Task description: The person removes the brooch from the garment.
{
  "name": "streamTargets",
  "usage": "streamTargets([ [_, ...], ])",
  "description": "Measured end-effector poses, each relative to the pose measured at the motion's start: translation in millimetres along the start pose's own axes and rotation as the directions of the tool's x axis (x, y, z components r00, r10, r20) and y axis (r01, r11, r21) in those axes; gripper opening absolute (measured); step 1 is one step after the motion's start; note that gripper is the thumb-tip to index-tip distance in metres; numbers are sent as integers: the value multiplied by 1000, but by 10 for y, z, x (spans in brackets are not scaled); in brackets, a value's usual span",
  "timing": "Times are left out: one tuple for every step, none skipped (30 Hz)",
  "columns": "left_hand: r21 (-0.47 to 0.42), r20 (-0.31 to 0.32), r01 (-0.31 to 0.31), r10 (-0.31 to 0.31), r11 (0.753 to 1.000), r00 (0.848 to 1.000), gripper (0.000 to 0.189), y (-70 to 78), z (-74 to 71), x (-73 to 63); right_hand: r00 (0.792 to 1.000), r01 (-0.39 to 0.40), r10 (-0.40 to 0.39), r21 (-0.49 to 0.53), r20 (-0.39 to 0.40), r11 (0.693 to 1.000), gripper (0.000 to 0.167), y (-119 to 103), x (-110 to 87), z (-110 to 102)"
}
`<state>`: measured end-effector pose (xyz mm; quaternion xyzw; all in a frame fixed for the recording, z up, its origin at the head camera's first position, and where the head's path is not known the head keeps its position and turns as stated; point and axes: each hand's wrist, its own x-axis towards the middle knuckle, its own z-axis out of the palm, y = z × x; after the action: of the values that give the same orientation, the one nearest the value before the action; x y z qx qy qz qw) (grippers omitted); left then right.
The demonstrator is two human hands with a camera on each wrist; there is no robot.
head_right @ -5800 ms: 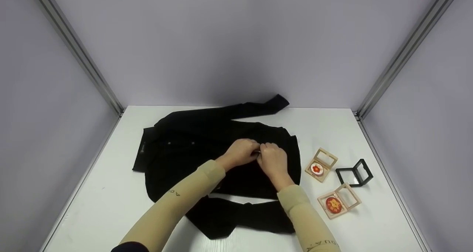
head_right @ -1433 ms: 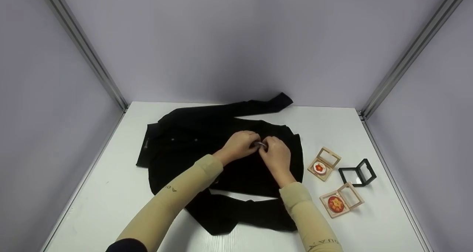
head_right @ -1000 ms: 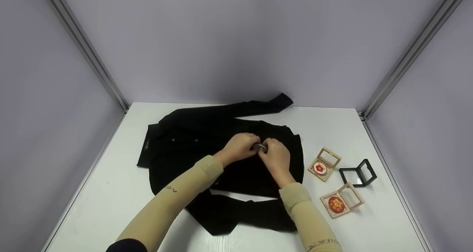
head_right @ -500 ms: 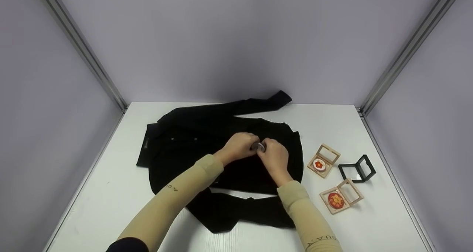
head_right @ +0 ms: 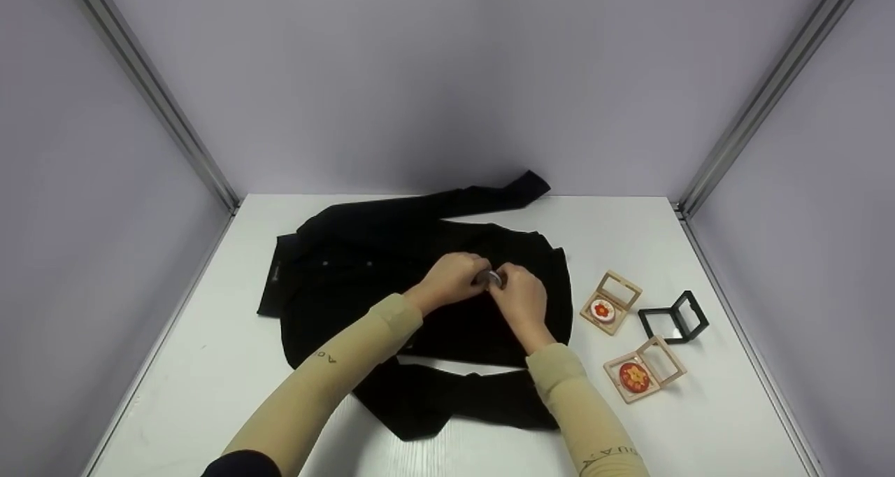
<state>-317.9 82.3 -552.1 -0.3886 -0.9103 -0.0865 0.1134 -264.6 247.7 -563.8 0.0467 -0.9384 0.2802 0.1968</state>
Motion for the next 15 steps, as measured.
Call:
streamTargets([
  [3, 2, 2, -2, 1000, 1000, 17, -1, 4, -3, 1000, -1, 1, 4, 2, 1000, 14, 1, 0, 3],
  [5, 1, 2, -2, 1000, 1000, 17, -2, 7, -6, 1000, -3, 3, 8, 6, 1000, 14, 2, 0, 6],
  [8, 3, 2, -2, 1000, 1000, 18, -1, 9, -8, 1000, -3, 3, 12, 9, 1000, 15, 5, 1, 6],
  [9, 4, 2, -2, 1000, 1000, 19, -2, 9, -11, 1000, -5, 5, 17, 13, 1000, 15, 4, 0, 6],
  [11, 6, 3, -3, 1000, 1000, 20, -2, 10, -14, 1000, -8, 7, 19, 19, 1000, 15, 7, 0, 5],
  [10, 8, 4, -4, 1000, 1000, 21, -3, 10, -16, 1000, -9, 9, 22, 24, 1000, 15, 9, 1, 4],
  [9, 10, 7, -7, 1000, 1000, 21, -3, 9, -17, 1000, -9, 9, 22, 29, 1000, 15, 9, 1, 1],
  [10, 10, 7, -7, 1000, 1000, 22, -4, 8, -18, 999, -8, 8, 22, 34, 1000, 15, 11, 2, -1],
  [10, 11, 9, -9, 1000, 1000, 22, -6, 8, -18, 999, -6, 5, 21, 38, 1000, 15, 14, 4, -3],
  [10, 12, 13, -13, 1000, 1000, 21, -8, 8, -16, 999, -4, 4, 21, 41, 1000, 14, 14, 5, -6],
  [12, 11, 16, -16, 1000, 1000, 21, -9, 9, -13, 999, 0, -1, 18, 42, 1000, 14, 17, 7, -8],
  [12, 11, 18, -18, 1000, 1000, 21, -11, 9, -10, 999, 5, -6, 18, 42, 1000, 13, 19, 9, -11],
  [13, 11, 20, -20, 1000, 1000, 21, -13, 11, -5, 999, 11, -11, 16, 42, 1000, 13, 22, 11, -12],
  [16, 11, 21, -22, 1000, 1000, 21, -15, 15, 0, 999, 17, -18, 15, 41, 1000, 12, 26, 13, -11],
  [18, 12, 23, -23, 1000, 1000, 21, -16, 18, 5, 999, 21, -21, 14, 40, 1000, 12, 29, 12, -12],
])
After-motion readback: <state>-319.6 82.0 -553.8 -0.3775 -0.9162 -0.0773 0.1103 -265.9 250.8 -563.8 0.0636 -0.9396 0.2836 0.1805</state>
